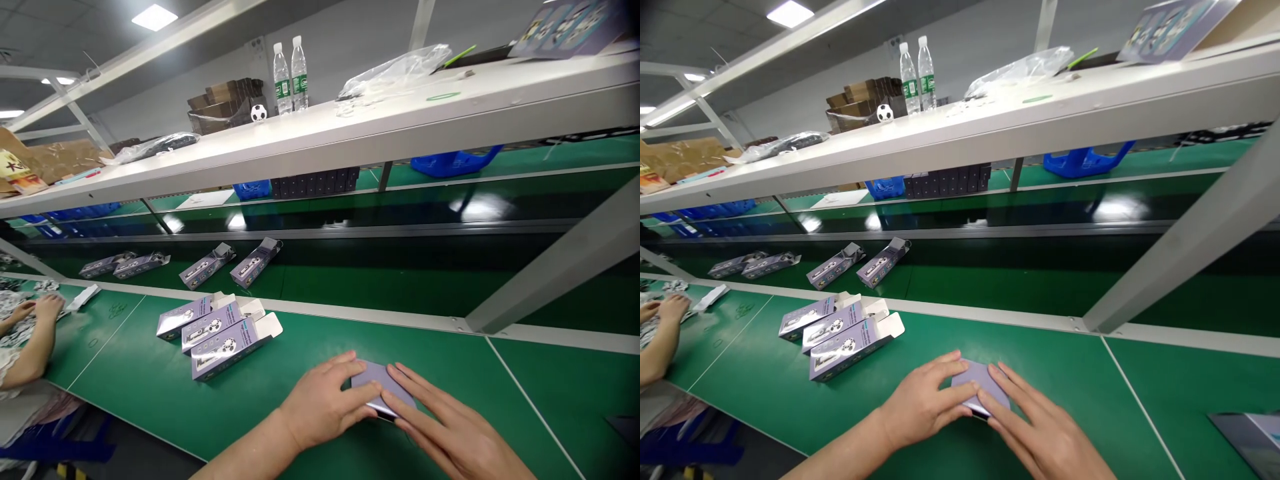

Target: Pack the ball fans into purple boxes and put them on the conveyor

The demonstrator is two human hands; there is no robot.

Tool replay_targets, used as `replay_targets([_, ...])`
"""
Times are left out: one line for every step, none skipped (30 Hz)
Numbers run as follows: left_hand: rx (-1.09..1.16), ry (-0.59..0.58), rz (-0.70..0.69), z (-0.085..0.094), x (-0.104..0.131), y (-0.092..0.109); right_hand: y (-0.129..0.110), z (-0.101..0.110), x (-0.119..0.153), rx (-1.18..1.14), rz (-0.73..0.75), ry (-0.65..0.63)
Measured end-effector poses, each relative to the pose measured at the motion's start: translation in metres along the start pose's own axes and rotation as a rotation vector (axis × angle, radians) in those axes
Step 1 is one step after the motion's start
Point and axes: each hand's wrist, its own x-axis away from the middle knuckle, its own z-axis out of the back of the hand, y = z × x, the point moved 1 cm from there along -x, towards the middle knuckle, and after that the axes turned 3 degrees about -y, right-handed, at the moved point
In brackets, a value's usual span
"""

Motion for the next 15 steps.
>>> replay_targets([0.005,-0.003,0.006,0.000,0.001,0.002,0.000,0.002,-0.002,-0.008,-0.010,0.002])
replay_targets([0.012,-0.006,0.015,0.000,0.001,0.003,-0.001,0.003,-0.004,-0.018,-0.019,0.009])
replay_targets([0.020,-0.013,0.025,0.000,0.002,0.004,-0.001,0.004,-0.006,-0.031,-0.028,0.016])
replay_targets([0.027,-0.018,0.037,-0.001,0.002,0.005,-0.002,0.005,-0.007,-0.045,-0.032,0.023])
replay_targets([0.033,-0.024,0.048,-0.001,0.003,0.006,-0.002,0.006,-0.008,-0.054,-0.034,0.027])
replay_targets([0.037,-0.029,0.056,-0.001,0.004,0.007,-0.003,0.006,-0.008,-0.060,-0.028,0.022])
replay_targets([0.037,-0.035,0.062,0.000,0.004,0.007,-0.002,0.007,-0.007,-0.060,-0.019,0.009])
replay_targets([0.034,-0.041,0.066,0.000,0.004,0.008,-0.002,0.006,-0.006,-0.055,-0.006,-0.012])
replay_targets([0.030,-0.049,0.068,0.001,0.004,0.008,-0.002,0.006,-0.004,-0.039,0.009,-0.043])
replay_targets([0.026,-0.056,0.069,0.002,0.004,0.009,-0.001,0.006,-0.002,-0.012,0.025,-0.075])
replay_targets([0.025,-0.062,0.070,0.003,0.004,0.009,0.000,0.006,0.001,0.019,0.043,-0.108])
replay_targets([0.028,-0.067,0.070,0.004,0.004,0.009,0.000,0.005,0.003,0.051,0.061,-0.135])
replay_targets([0.035,-0.071,0.068,0.005,0.004,0.010,0.001,0.005,0.006,0.079,0.073,-0.156])
replay_targets([0.043,-0.071,0.065,0.006,0.004,0.010,0.001,0.004,0.008,0.096,0.079,-0.173])
replay_targets([0.051,-0.070,0.062,0.005,0.004,0.010,0.002,0.003,0.010,0.098,0.080,-0.183])
